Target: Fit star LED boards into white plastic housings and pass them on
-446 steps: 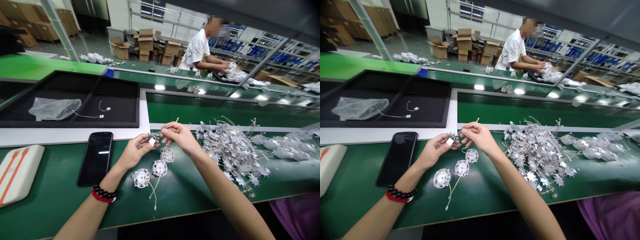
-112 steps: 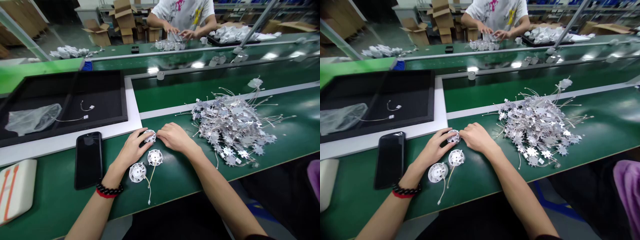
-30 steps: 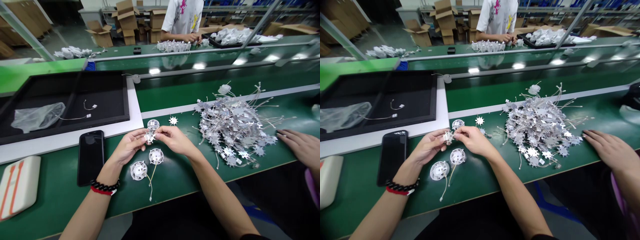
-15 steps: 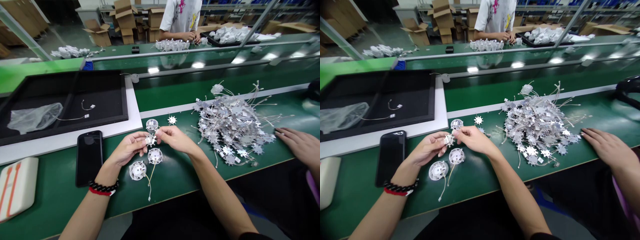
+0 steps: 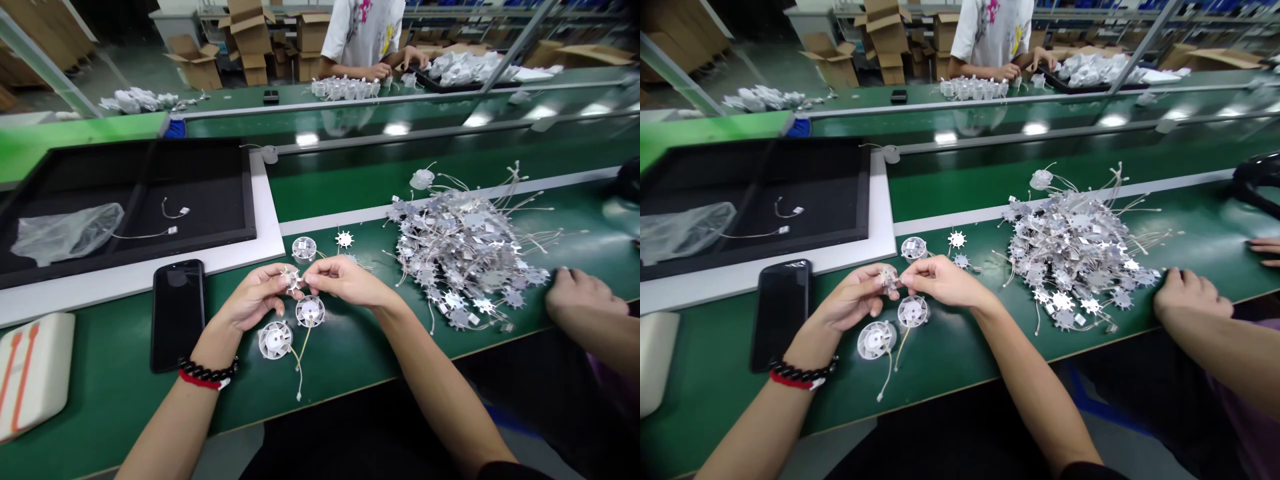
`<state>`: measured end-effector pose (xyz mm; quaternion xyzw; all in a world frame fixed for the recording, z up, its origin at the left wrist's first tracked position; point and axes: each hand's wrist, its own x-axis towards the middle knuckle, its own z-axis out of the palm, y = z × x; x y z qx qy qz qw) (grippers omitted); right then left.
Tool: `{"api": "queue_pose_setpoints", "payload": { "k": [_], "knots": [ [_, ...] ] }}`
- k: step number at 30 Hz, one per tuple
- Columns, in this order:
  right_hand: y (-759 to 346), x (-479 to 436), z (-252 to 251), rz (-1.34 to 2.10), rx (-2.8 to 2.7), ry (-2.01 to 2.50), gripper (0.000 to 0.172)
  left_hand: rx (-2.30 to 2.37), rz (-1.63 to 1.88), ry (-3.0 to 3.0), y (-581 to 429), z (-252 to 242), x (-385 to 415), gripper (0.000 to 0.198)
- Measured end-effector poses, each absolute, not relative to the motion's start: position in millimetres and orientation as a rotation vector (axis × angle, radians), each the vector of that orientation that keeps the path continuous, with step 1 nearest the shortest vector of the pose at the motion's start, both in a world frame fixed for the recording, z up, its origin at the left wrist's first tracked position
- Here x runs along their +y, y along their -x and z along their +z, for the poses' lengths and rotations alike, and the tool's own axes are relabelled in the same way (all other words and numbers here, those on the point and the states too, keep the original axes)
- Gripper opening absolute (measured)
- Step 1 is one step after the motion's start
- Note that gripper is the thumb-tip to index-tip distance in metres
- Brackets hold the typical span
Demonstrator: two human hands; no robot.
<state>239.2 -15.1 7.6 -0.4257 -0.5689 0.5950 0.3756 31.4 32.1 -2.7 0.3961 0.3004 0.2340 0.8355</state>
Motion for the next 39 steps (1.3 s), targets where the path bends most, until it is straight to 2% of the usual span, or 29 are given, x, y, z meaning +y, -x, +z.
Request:
{"api": "queue_pose_setpoints", "payload": {
  "k": [8,14,18,22,25,28,32,39],
  "knots": [
    [-239,-13,4,1.475,-1.443,1.152,0.033,0.680,0.496,-0.876,-33,-6,32,0.045],
    [-238,-16,3,1.417,-1.438,1.232,0.030,0.756,0.539,-1.004,-36,-7,31,0.042],
    [-235,-15,4,1.316,-1.459,1.311,0.027,0.804,0.573,-1.130,-37,-10,30,0.041],
    [-243,-17,13,1.176,-1.483,1.384,0.021,0.816,0.580,-1.311,-36,-12,30,0.049],
    [-252,-27,24,1.055,-1.463,1.423,0.019,0.815,0.529,-1.494,-32,-11,32,0.046],
    [-251,-46,30,1.194,-1.581,1.304,0.015,0.749,0.389,-1.688,-29,-7,32,0.036],
    [-235,-70,27,1.444,-1.929,1.118,0.013,0.563,0.193,-1.869,-30,-4,28,0.036],
    [-244,-91,20,1.357,-1.926,1.444,0.016,0.517,0.128,-2.044,-36,-9,26,0.033]
  ]
}}
